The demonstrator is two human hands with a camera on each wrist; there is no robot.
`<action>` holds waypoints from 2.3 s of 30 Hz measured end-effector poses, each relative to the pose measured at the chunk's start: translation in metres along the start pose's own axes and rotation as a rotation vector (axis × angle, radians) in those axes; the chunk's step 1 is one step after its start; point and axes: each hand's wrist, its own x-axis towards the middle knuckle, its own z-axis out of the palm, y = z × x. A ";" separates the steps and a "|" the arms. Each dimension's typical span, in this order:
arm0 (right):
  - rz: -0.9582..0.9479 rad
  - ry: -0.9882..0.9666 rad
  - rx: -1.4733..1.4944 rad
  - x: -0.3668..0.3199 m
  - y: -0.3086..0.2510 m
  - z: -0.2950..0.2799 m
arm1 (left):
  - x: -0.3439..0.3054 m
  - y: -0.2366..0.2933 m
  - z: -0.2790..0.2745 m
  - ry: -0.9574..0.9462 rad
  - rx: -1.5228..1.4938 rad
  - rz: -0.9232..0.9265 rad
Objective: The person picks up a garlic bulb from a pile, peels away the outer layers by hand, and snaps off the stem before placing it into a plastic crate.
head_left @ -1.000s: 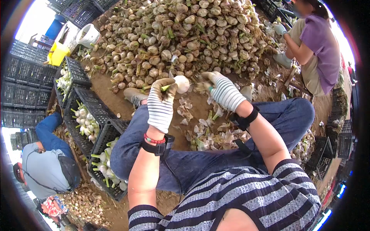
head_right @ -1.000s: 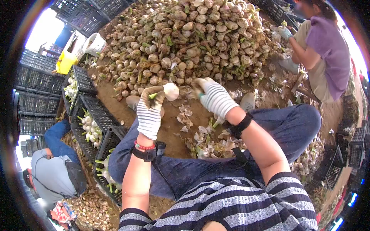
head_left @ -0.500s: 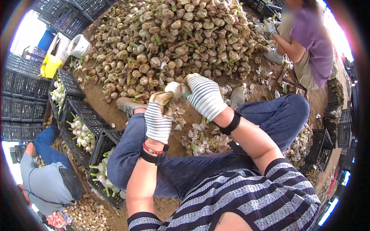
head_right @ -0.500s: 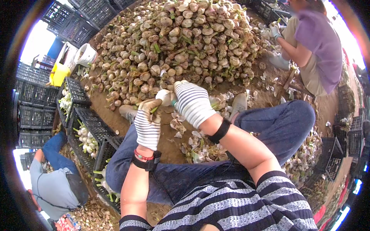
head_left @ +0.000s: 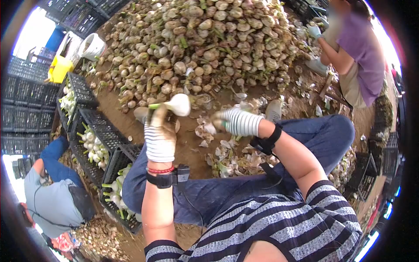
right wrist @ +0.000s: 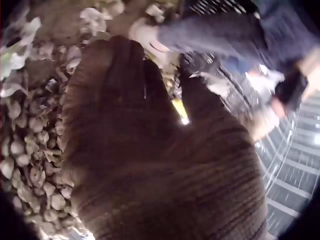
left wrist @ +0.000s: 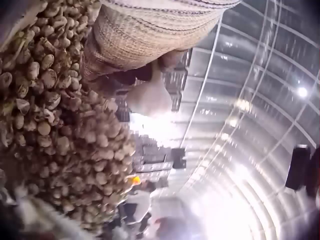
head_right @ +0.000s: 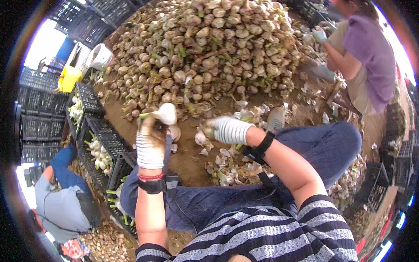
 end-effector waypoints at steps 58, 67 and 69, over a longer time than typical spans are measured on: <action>-0.182 0.374 0.394 0.002 -0.050 -0.038 | -0.007 -0.037 0.026 -0.319 0.719 0.322; -0.109 0.129 0.470 -0.026 -0.075 -0.046 | 0.005 -0.043 0.019 -0.347 -0.221 -0.489; 0.002 0.197 0.618 -0.021 -0.062 -0.042 | 0.012 -0.039 0.010 -0.128 0.353 -0.257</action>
